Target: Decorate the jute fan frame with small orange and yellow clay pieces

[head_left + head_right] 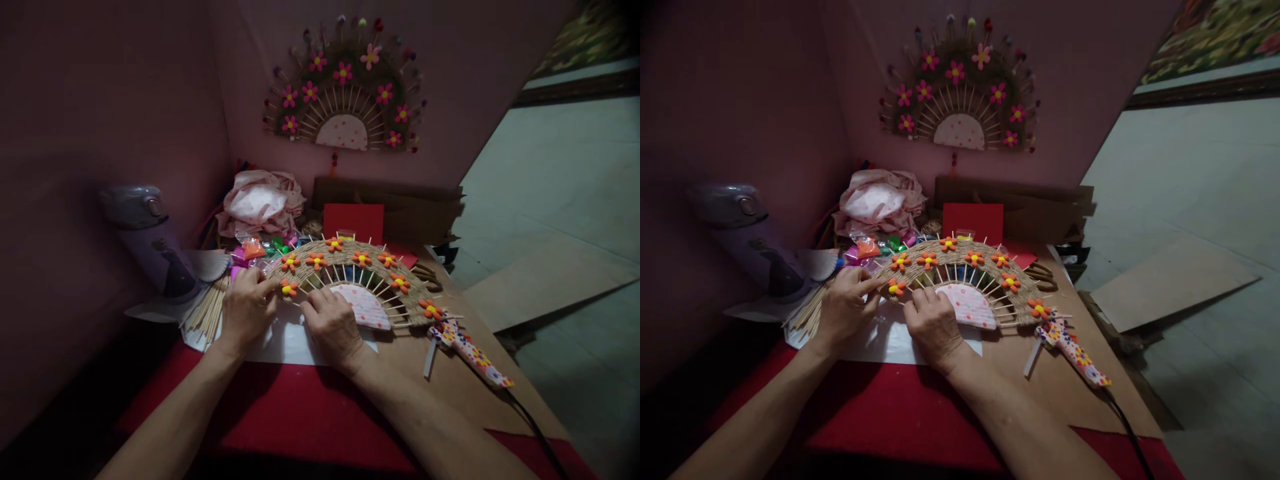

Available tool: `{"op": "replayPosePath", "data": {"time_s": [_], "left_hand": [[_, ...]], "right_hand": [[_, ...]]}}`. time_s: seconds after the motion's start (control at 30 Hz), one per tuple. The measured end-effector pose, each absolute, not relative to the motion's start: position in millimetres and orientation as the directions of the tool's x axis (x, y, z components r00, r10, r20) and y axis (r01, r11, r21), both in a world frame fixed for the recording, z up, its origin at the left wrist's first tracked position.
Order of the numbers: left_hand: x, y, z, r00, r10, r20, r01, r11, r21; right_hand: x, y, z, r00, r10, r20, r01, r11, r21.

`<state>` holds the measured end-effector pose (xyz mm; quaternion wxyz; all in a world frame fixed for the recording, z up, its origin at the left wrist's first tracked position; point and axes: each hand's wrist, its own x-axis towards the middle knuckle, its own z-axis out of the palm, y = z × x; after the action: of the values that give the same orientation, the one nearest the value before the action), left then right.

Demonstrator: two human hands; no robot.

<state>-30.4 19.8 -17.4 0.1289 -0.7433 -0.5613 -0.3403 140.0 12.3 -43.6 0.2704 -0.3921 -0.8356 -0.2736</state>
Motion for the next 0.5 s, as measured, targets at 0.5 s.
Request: {"op": "replayPosePath", "data": {"time_s": [0.5], "left_hand": [[-27.6,18.5,-16.4,0.189,0.751,0.633,0.936,-0.332,0.114]], "right_hand": [[139.9,12.2,-44.3,-0.539,0.514,0.667,0.809,0.537,0.24]]}}
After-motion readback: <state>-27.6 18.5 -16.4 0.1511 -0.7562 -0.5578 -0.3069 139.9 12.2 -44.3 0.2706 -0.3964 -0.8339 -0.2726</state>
